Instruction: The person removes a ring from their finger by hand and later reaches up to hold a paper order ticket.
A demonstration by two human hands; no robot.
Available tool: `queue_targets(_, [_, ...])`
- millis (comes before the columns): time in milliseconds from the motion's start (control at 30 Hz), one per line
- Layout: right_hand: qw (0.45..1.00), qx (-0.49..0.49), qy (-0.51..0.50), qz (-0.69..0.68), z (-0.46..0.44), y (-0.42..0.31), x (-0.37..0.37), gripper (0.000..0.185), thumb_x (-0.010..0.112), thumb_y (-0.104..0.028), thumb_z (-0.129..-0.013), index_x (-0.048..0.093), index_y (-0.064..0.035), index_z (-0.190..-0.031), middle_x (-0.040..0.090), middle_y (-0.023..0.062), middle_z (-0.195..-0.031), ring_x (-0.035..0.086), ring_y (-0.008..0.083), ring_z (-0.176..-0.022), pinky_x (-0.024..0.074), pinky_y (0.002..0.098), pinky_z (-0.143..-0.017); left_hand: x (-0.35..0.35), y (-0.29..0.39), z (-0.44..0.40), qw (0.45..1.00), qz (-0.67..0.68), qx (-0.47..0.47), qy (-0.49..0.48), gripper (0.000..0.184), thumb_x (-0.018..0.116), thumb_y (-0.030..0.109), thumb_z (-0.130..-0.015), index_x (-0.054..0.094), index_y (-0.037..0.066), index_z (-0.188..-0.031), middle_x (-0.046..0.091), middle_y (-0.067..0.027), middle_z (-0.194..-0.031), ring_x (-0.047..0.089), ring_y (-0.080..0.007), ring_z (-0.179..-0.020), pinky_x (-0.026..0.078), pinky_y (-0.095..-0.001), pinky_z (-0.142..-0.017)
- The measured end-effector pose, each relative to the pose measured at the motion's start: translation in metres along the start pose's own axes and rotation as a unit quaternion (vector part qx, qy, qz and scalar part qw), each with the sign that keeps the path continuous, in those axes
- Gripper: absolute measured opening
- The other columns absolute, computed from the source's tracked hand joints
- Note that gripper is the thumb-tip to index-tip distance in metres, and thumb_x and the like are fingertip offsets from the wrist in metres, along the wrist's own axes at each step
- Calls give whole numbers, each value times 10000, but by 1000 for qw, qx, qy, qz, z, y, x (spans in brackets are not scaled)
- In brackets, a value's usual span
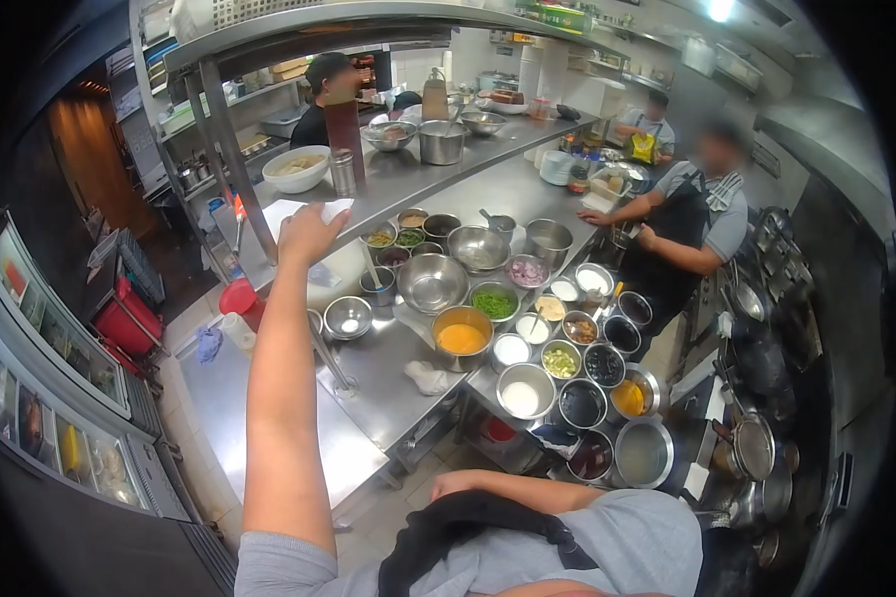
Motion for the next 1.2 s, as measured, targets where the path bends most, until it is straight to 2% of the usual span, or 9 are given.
queue_targets(233, [1000, 25, 10, -6, -4, 10, 5, 299, 667, -261, -937, 747, 7, -1044, 760, 60, -920, 677, 139, -832, 532, 327, -749, 2, -1, -1, 1000, 9, 5, -6, 752, 502, 624, -924, 588, -11, -1317, 603, -209, -1336, 552, -344, -1261, 360, -462, -1084])
queue_targets(300, [998, -27, 47, -45, -4, 8, 2, 259, 679, -246, -898, 740, 4, -923, 692, -7, -729, 595, 81, -692, 483, 327, -629, 2, -1, -1, 1000, 4, 2, -8, 752, 502, 622, -925, 585, -11, -1322, 600, -207, -1342, 550, -343, -1267, 360, -461, -1086])
queue_targets(533, [997, -40, 33, -59, -4, 6, 3, 253, 676, -239, -902, 742, 3, -934, 691, -19, -732, 588, 74, -697, 481, 323, -638, 1, -1, 1, 1000, 4, -5, -12, 759, 497, 626, -926, 572, -4, -1343, 590, -204, -1359, 546, -341, -1275, 366, -463, -1084])
queue_targets(633, [998, -36, 34, -49, 1, 1, -1, 243, 679, -230, -895, 747, -5, -955, 714, -7, -762, 608, 79, -712, 490, 323, -649, 2, -1, -1, 1000, -8, 0, -12, 761, 495, 631, -926, 573, -2, -1342, 588, -208, -1360, 548, -340, -1275, 369, -466, -1082])
queue_targets(733, [998, -44, 37, -36, 0, -1, -1, 259, 671, -243, -892, 756, -30, -1013, 748, 17, -833, 649, 106, -749, 507, 327, -673, 5, -3, 3, 1000, -4, -2, -8, 777, 500, 639, -923, 566, -2, -1356, 596, -233, -1338, 558, -385, -1257, 348, -463, -1115])
queue_targets(800, [999, 1, 26, -25, 0, 5, -1, 303, 682, -263, -935, 744, 1, -1070, 768, 65, -926, 686, 135, -817, 537, 311, -738, 1, 0, 1, 1000, 4, -6, -15, 787, 496, 650, -918, 571, -6, -1347, 588, -227, -1352, 559, -379, -1257, 382, -444, -1096])
queue_targets(933, [999, 12, 41, -18, 3, -1, -4, 298, 673, -260, -937, 745, 4, -1055, 763, 61, -894, 672, 127, -787, 528, 317, -706, 8, -1, -3, 1000, -8, 22, 10, 791, 482, 657, -921, 583, -12, -1330, 595, -242, -1332, 565, -376, -1250, 376, -459, -1094])
queue_targets(1100, [997, -69, 15, 24, -8, 6, -2, 307, 666, -273, -929, 743, 15, -1001, 747, 64, -812, 623, 107, -721, 495, 343, -643, 4, 2, -3, 1000, -8, 9, -5, 808, 480, 657, -919, 569, -24, -1343, 581, -246, -1349, 552, -389, -1262, 399, -444, -1084])
queue_targets(1200, [997, -77, 18, 27, -9, 6, -3, 303, 664, -271, -927, 744, 14, -993, 744, 67, -797, 621, 107, -713, 493, 345, -637, 3, 5, -2, 1000, -3, -3, -18, 811, 483, 654, -918, 567, -34, -1339, 578, -251, -1351, 549, -388, -1266, 398, -445, -1085])
Point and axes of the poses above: each hand's wrist, its own z-axis away from the middle knuckle, its own x-axis out of the palm, y = z × x, the point moved 8 cm from there along -z, towards the middle knuckle
